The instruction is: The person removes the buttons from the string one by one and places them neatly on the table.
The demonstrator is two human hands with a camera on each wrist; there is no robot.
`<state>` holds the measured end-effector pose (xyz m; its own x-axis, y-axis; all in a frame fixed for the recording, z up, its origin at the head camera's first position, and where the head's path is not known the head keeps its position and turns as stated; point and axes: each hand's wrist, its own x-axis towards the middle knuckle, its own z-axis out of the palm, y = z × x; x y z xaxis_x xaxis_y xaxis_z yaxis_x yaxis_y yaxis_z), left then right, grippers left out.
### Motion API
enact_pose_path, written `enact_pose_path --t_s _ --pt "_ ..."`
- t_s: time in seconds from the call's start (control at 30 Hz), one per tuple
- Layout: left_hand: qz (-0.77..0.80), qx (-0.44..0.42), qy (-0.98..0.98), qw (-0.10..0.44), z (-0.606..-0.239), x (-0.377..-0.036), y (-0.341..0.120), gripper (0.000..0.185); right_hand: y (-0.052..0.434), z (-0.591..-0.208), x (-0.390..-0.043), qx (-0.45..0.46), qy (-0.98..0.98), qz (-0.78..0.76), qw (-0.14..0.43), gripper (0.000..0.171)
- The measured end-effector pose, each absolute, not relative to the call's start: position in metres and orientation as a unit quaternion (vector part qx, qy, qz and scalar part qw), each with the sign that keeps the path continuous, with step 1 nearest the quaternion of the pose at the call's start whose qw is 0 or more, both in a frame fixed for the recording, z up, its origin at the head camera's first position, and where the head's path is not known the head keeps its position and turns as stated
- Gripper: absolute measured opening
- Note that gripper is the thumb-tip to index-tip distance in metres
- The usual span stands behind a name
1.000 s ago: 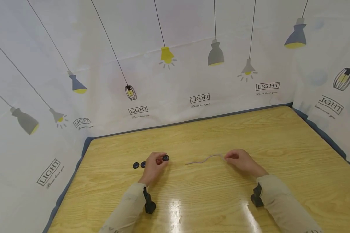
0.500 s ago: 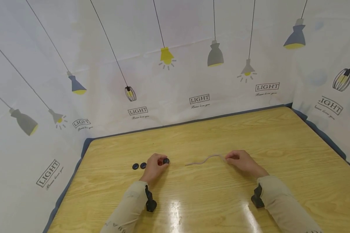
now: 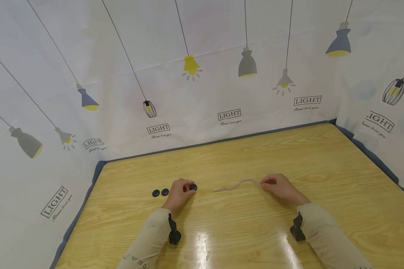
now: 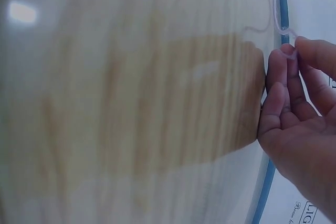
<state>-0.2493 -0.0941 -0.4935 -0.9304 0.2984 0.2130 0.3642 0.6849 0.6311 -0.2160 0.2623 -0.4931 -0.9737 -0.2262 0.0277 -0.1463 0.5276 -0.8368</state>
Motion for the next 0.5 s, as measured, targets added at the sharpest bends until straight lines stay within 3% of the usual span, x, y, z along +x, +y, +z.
enact_pose_path --t_s 0.33,0.5 --pt "-0.375 -0.168 -0.911 0.027 -0.493 -0.248 -0.099 0.034 0.263 -0.489 -0.214 -0.105 0.880 -0.462 0.048 0.025" --pt "-0.402 -0.140 -0.905 0.017 -0.478 -0.247 -0.103 0.039 0.267 -0.475 -0.211 -0.121 0.895 -0.429 0.007 0.030"
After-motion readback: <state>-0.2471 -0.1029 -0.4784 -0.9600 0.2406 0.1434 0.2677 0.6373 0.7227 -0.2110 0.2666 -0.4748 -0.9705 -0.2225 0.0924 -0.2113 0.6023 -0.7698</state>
